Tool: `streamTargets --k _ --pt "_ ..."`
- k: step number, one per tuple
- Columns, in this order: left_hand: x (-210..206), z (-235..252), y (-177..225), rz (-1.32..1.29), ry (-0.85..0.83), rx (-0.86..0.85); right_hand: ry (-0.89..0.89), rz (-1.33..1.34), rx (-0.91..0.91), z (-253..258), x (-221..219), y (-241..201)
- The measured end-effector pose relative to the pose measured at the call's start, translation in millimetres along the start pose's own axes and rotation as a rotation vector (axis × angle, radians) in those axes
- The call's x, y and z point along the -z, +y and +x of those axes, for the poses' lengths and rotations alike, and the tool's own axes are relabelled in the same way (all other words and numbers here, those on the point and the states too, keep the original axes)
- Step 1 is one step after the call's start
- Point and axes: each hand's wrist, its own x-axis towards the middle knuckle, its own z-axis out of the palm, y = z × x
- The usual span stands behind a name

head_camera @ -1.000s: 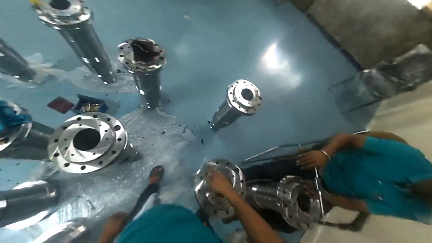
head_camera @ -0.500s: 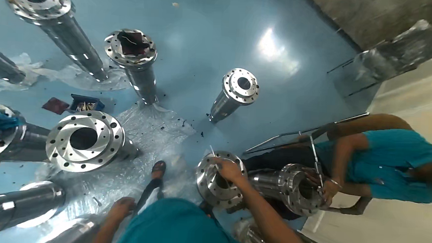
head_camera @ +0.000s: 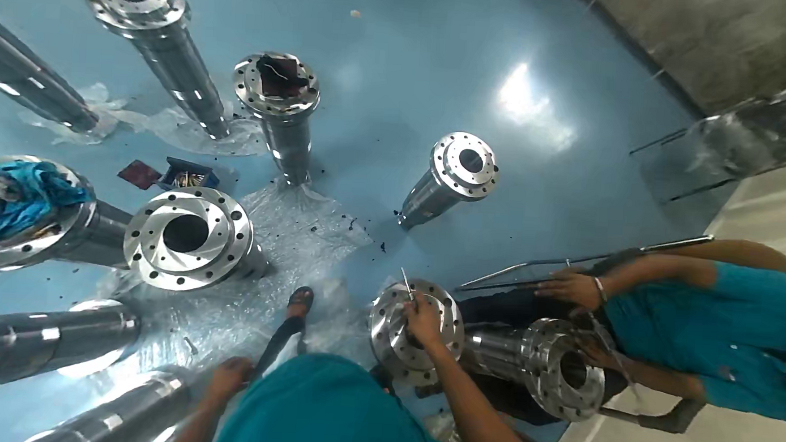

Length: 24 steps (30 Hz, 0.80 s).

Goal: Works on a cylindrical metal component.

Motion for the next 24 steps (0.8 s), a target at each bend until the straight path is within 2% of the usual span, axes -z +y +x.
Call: streamTargets --k 3,6,8,11,13,14,16,18,19,20,24 --pt "-1 1 2 0.017 -0.007 -0.004 0.063 0.023 -0.041 -4 -7 -2" --pt "-5 10 5 0.017 -0.003 -0.014 0.022 -0.036 -0.008 0 -3 0" --pt "-6 19 6 0.032 -0.011 -0.023 -0.073 -0.271 0.141 1 6 0" --pt "-7 27 10 0.051 -0.039 -0.037 -0.176 -0.682 0.550 2 19 9" --pt "-6 30 14 0.017 -0.038 -0.037 -0.161 -0.676 0.714 2 24 14" --pt "-6 31 17 -0.010 -0.029 -0.041 -0.064 -0.571 0.719 0 25 17" --pt "-6 35 21 -0.082 -0.014 -0.055 0.144 -0.384 0.532 -4 29 14" --pt "-7 32 21 -0.112 -0.017 -0.042 0.112 -0.292 0.276 -4 35 0" --pt "-8 29 21 -0.100 -0.024 -0.032 0.059 -0.310 0.240 -3 35 -7" --pt "-9 27 20 -0.069 -0.030 -0.024 0.005 -0.365 0.264 -3 34 -12" --pt "-12 28 15 0.011 -0.023 -0.041 -0.206 -0.595 0.568 2 38 -9"
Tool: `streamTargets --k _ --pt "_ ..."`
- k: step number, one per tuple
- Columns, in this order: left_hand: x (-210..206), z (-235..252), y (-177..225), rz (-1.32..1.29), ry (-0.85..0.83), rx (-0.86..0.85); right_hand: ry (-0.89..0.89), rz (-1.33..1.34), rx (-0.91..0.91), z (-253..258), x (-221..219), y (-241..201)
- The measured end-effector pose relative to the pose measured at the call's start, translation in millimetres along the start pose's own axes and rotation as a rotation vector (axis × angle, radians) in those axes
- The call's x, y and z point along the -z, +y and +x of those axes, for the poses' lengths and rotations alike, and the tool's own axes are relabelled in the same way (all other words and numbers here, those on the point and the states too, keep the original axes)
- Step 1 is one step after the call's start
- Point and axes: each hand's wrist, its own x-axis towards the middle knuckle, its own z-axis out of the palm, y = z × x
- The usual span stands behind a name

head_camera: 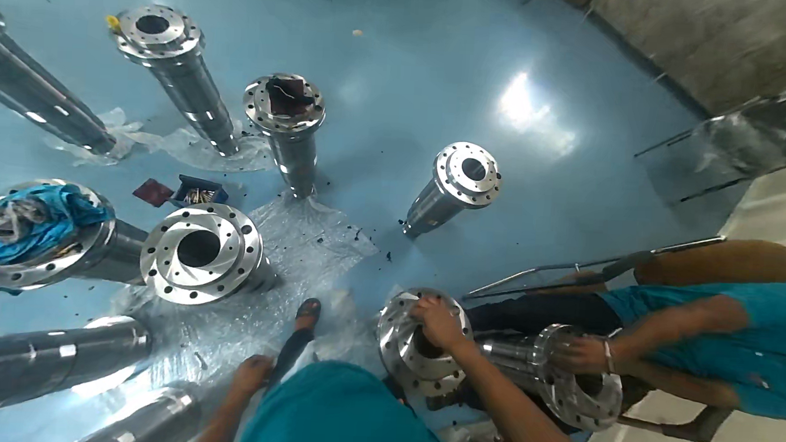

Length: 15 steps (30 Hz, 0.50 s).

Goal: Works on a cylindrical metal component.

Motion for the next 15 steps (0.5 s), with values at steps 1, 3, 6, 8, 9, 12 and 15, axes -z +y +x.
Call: streamTargets --k 1,3,6,8,9,12,15 --pt "0 0 0 0.006 0.001 -0.002 -0.058 -0.026 0.066 -2 -3 2" --pt "1 0 3 -0.002 0.003 0.000 -0.144 -0.077 0.159 -7 -8 -3" --pt "4 -1 6 -0.057 0.009 0.006 -0.246 -0.102 0.134 -17 0 -25" --pt "6 0 6 -0.082 0.016 0.014 -0.337 -0.127 0.022 -19 15 -43" --pt "8 0 5 -0.082 0.018 0.019 -0.396 -0.117 -0.059 -20 23 -51" --pt "8 -3 0 -0.039 0.006 0.018 -0.452 0.065 -0.350 -23 26 -48" --pt "11 -18 4 0.073 -0.031 -0.028 -0.248 0.262 -0.551 -30 24 -31"
